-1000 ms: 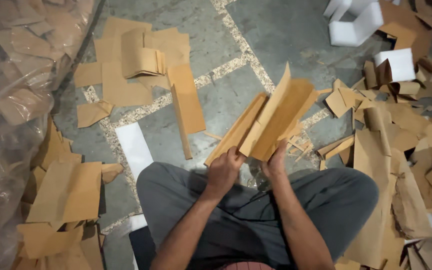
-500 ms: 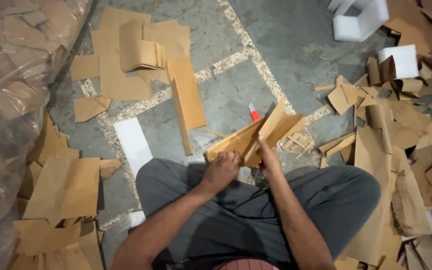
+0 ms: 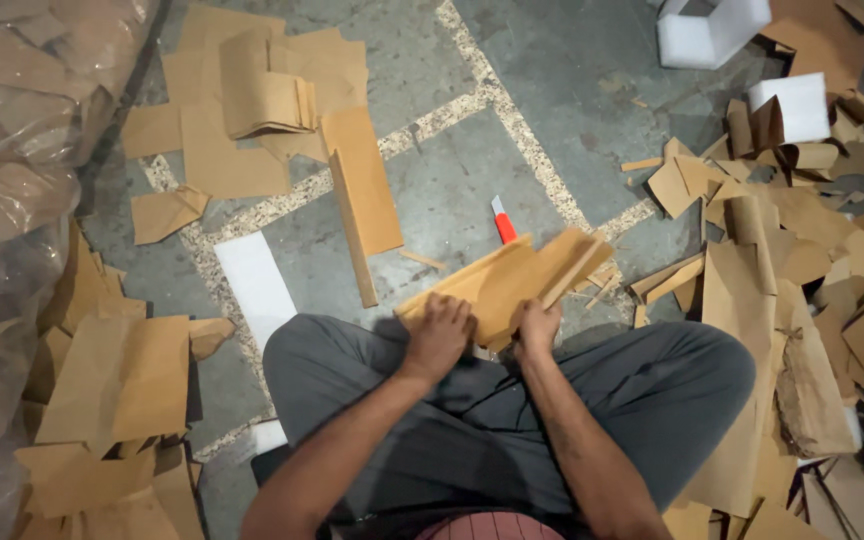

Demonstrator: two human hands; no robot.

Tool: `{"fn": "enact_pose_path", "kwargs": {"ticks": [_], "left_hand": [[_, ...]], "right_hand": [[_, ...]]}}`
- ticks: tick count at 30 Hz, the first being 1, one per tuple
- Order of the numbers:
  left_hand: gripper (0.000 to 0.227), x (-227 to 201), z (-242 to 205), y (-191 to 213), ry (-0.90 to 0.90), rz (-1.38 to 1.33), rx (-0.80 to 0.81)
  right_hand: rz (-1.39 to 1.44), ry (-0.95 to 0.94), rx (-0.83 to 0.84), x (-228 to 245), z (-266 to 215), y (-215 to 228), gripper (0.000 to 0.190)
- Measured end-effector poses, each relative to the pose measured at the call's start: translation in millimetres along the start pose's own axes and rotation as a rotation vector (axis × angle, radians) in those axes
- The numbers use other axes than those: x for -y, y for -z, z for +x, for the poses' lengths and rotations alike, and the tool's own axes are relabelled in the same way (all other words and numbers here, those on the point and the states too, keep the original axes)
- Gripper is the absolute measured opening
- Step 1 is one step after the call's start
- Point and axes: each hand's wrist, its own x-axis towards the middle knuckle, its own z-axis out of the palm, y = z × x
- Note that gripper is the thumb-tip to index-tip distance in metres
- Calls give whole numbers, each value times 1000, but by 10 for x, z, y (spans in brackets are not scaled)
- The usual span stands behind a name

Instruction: The person sits on the floor and uses a red utility knife to cut and fold brown cardboard pieces. They repeatedly align, score, and separate sections of the cardboard, then fold the pieces into smaller shapes.

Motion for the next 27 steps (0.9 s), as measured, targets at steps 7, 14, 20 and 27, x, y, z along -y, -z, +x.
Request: {"fn": "enact_pose_path", "kwargs": {"ticks": [7,14,20,27], "left_hand": [[63,207,45,539,226,-492,-106],[88,602,348,811,397,-1307,-303],[65,560,343,718,311,-1852,-78],[48,459,475,619,572,-2155,-168]], "right_hand": [[96,105,164,-52,118,62,23],[160,158,374,383,63,63,16],[265,49,512,865,-103,11,42],[-36,213,552,1467,-118,14,36]]}}
